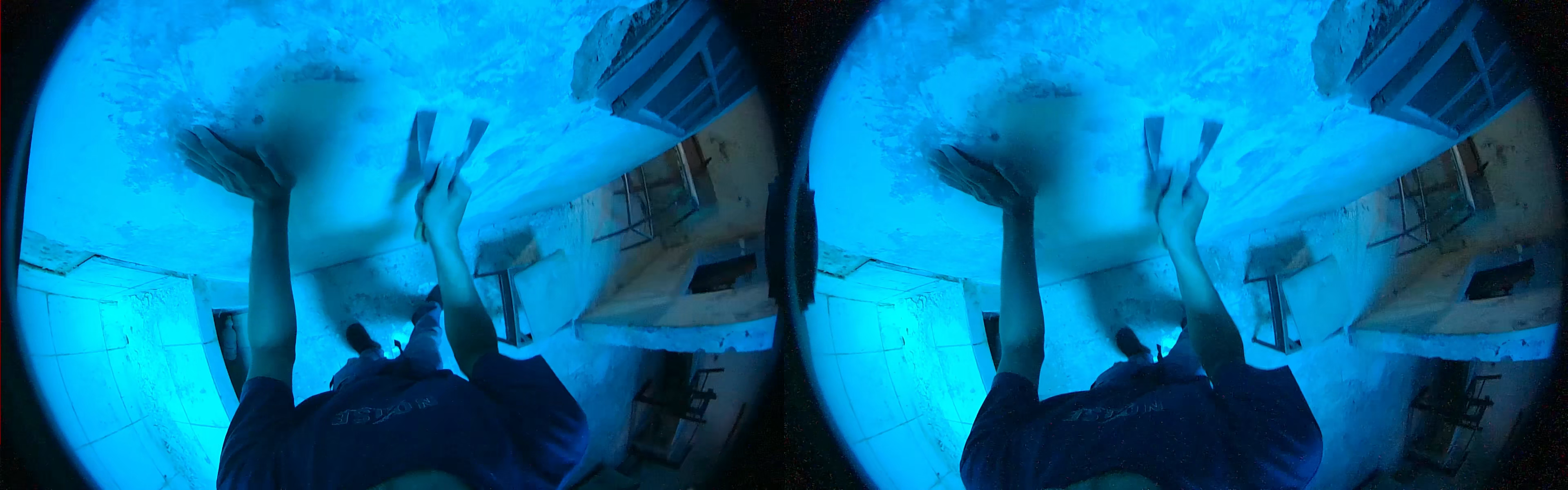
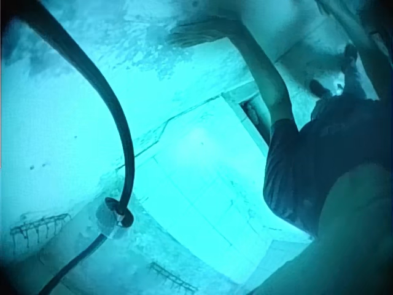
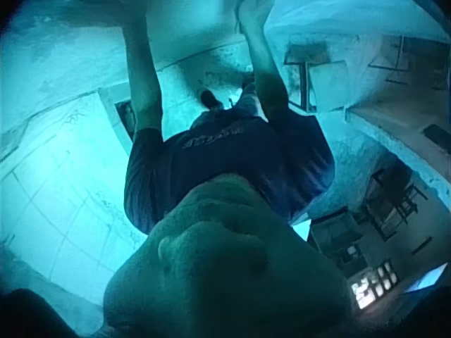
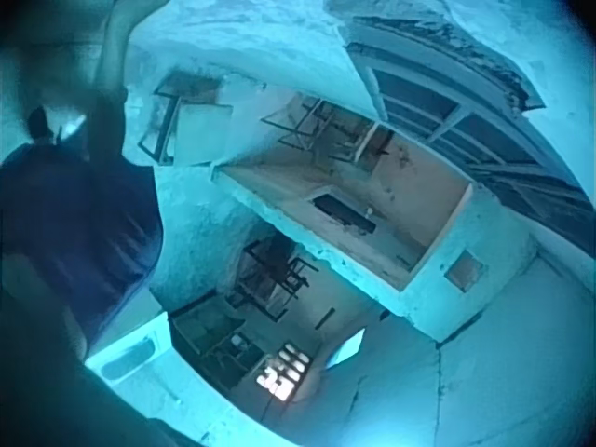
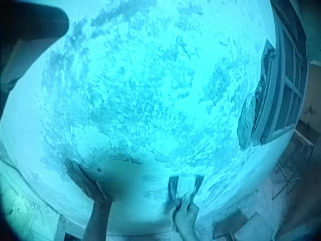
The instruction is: The person scrapes old paint or plaster from a wall using a putty knife, removing paint chips from the wall surface.
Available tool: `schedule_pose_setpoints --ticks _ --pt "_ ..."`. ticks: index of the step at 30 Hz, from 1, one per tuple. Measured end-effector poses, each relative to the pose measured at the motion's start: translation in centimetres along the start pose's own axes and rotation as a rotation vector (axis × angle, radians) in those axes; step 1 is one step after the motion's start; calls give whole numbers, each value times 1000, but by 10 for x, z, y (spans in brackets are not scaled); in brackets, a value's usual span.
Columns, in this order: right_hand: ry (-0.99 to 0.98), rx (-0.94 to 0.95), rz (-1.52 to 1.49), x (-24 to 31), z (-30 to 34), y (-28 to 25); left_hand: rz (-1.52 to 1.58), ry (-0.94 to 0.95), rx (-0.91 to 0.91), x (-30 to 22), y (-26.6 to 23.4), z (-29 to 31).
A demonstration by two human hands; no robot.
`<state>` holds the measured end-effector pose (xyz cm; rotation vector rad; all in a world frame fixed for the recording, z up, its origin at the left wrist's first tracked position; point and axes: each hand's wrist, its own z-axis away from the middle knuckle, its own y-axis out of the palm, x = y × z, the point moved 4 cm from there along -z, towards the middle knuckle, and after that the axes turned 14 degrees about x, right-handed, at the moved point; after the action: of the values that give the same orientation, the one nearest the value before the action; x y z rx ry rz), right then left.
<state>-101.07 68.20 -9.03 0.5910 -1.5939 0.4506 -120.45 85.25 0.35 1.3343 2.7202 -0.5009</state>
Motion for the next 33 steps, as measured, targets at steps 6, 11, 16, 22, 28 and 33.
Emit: schedule_pose_setpoints --ticks 6,11,16,22,28,33 --pt "18 -132 -88 5 -7 -35 -11 16 9 -2 -3 3" --pt "297 -133 -196 -86 66 -35 -10 16 18 -8 -3 2" --pt "462 81 -539 -76 77 32 -66 33 13 1 -1 3" --pt "436 76 -725 -78 48 57 -107 88 -39 -14 1 1" --pt "473 109 -816 -77 50 66 -85 81 -20 -13 4 4" --pt "450 92 -812 -81 51 70 -99 74 -3 -8 3 5"
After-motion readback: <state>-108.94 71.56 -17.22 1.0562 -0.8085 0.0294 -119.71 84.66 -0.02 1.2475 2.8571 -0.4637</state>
